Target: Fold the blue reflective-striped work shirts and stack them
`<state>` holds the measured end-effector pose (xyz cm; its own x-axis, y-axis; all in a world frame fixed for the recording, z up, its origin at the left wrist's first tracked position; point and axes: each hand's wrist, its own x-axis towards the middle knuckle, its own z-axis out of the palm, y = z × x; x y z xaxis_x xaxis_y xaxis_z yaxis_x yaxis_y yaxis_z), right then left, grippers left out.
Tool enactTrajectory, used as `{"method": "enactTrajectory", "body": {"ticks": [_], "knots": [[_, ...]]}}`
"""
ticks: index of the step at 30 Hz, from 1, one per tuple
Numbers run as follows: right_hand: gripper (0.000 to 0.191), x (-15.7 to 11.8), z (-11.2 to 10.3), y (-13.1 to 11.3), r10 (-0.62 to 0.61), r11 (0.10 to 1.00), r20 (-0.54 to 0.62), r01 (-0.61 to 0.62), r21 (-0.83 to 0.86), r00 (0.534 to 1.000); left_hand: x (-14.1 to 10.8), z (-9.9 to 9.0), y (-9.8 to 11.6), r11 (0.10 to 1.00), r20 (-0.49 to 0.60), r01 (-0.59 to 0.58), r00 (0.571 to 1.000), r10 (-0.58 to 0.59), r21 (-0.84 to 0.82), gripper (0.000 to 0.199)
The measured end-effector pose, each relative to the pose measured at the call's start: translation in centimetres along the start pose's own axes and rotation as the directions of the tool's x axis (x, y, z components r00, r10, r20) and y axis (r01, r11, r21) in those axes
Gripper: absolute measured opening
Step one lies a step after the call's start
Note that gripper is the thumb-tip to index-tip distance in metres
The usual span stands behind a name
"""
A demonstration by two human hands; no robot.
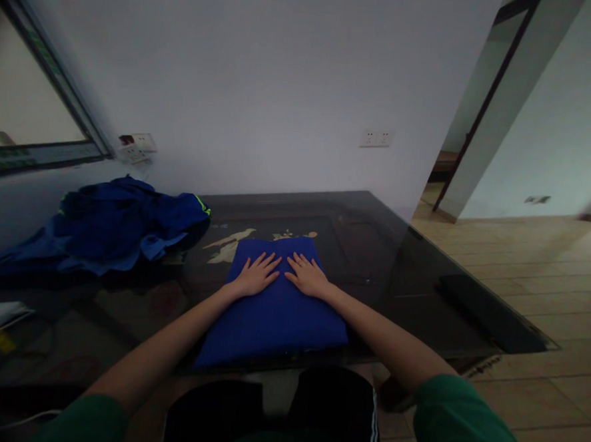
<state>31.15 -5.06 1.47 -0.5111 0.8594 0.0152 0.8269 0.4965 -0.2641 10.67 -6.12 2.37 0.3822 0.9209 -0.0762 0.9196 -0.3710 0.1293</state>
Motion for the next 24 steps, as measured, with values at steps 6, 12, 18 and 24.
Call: {"method": "enactTrajectory", "body": {"ticks": [6,12,18,24], "knots": [[0.065,2.4,0.0,0.6,-0.007,0.999,-0.052,0.006,-0.036,0.999,2.4,-0.1,-1.8,0.999,-0.052,0.016,0.998,-0.018,-0.032,0.059],[0.062,3.7,-1.6,1.0,-0.038,0.999,-0.066,0.041,0.035,0.997,2.8,-1.0,-2.6,1.000,-0.175,-0.006,0.985,0.003,-0.015,0.051],[0.066,-1.5,-2.2,-1.1,-0.167,0.973,0.030,0.160,0.164,0.986,-3.5,-1.1,0.1,0.973,-0.071,-0.191,0.980,0.183,-0.129,0.054],[0.066,-5.8,-0.4,-3.0,-0.149,0.989,0.024,0.148,0.027,0.989,-6.4,0.0,0.9,0.971,-0.028,-0.233,0.972,0.232,-0.047,0.059]]}}
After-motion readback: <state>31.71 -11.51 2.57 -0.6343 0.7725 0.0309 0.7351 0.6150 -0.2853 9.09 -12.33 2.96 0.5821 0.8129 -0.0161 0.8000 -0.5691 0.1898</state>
